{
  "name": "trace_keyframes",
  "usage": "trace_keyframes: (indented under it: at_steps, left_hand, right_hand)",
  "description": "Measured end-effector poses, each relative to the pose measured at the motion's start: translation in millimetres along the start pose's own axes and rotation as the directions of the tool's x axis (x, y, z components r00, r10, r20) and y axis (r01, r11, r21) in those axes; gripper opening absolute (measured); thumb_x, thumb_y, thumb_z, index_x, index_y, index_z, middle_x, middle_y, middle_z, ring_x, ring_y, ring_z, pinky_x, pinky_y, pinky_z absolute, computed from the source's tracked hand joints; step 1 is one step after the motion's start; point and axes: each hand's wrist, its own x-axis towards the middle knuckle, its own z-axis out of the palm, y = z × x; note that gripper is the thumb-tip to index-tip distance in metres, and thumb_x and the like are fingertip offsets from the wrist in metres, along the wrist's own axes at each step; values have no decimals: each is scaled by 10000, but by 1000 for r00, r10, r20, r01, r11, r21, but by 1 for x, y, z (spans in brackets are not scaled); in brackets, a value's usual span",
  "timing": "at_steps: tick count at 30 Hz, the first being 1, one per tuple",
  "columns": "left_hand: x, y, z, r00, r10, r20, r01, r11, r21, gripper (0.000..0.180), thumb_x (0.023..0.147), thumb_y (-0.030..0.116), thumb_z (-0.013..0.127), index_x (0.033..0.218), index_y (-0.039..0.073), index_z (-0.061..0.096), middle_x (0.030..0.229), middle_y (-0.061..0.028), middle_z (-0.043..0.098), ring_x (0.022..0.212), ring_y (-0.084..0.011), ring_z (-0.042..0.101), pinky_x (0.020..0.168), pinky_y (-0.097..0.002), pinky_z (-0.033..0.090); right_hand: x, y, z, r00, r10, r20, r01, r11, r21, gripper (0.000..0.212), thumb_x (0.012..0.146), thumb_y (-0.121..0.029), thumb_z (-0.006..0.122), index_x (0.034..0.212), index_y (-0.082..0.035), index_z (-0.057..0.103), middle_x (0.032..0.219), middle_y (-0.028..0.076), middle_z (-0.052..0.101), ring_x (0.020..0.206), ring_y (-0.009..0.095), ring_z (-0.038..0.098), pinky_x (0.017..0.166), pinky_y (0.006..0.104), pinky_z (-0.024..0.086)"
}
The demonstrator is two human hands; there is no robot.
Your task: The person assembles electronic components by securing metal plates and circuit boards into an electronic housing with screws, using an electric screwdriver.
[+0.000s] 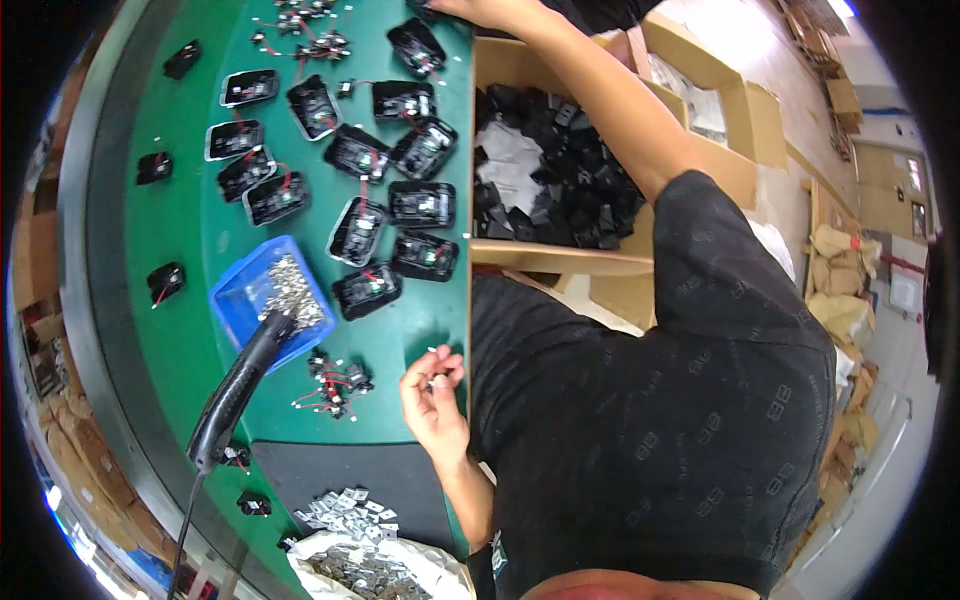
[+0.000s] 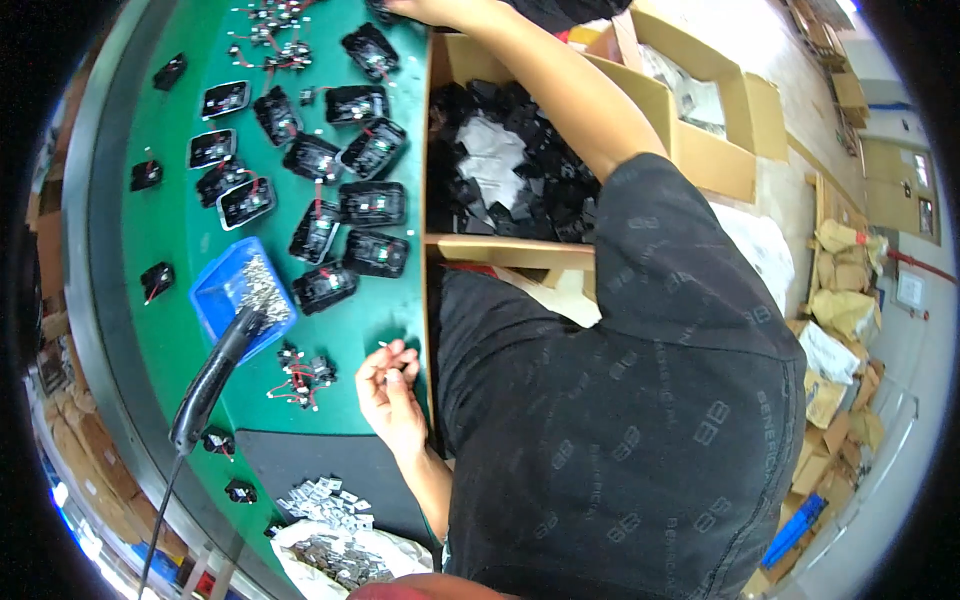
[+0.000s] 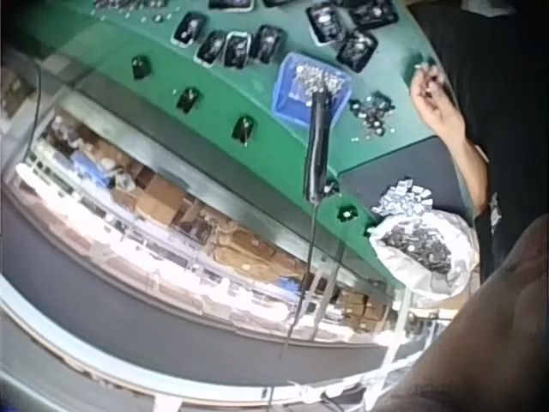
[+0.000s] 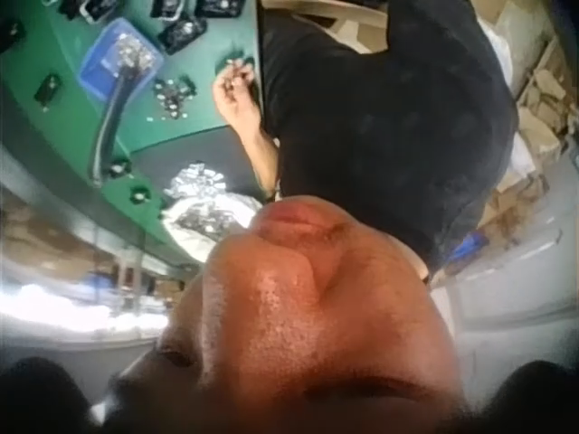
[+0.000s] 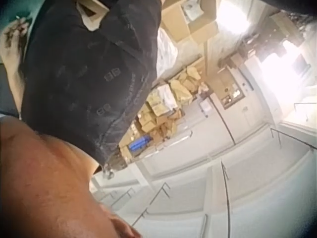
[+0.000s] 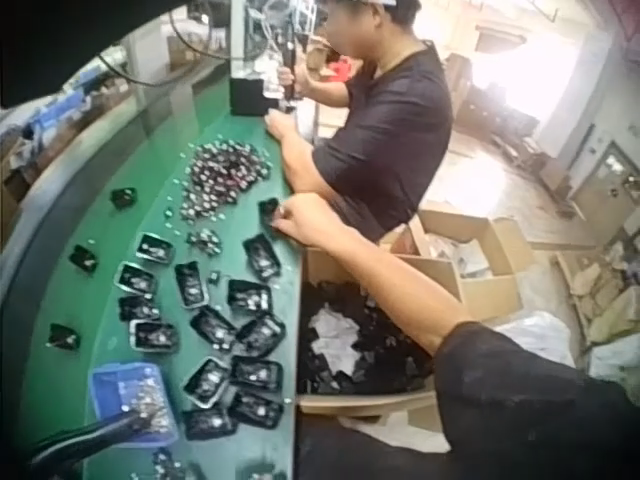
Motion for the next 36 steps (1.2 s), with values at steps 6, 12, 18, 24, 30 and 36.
trace_keyframes:
  at_steps: [6,12,18,24,30,36]
  left_hand:
    - [3,-4,12,990,139,1,-136,963,232,239,966,29,448,1184,-64,478,1074,-253,620,778,-237,667,680,-318,580]
    - [3,-8,4,983,176,60,-184,967,176,122,954,32,481,1034,-46,530,922,-210,632,488,-120,528,436,-213,424]
    - [5,3,6,990,140,-2,-135,956,262,101,873,-54,508,922,-54,595,877,-156,602,504,-101,477,457,-212,390]
    - [15,9,6,975,179,130,-207,946,248,244,855,-83,488,1075,-36,581,974,-131,617,799,-151,578,701,-235,462]
    - [-1,2,6,999,44,-21,-47,989,-138,361,946,42,491,1289,-56,442,1100,-226,620,930,-247,652,780,-330,548]
    - [-14,-3,-4,992,109,66,-89,962,-257,352,949,24,493,1286,-65,445,1142,-237,612,1009,-272,643,854,-359,537]
  right_hand:
    - [-23,6,-10,972,-36,-231,69,988,138,248,800,-243,681,934,-36,706,827,173,687,725,283,680,703,335,522]
    - [-206,93,81,949,284,137,-296,952,73,229,827,-244,653,960,-66,707,913,106,702,869,268,673,787,353,527]
    - [-317,60,171,313,349,883,-106,937,-332,473,714,-368,712,1107,-110,665,1128,169,648,1056,330,617,860,414,513]
    - [-315,47,171,223,281,934,71,950,-303,308,723,-231,637,987,-82,697,1044,178,668,982,326,645,824,432,524]
    - [-295,41,125,671,368,644,-287,929,-232,352,754,-330,674,1040,-124,673,958,171,681,891,345,656,791,418,519]
    - [-248,-49,-17,846,281,453,-529,544,651,294,913,-243,546,1052,11,601,861,88,688,800,126,637,719,233,490]
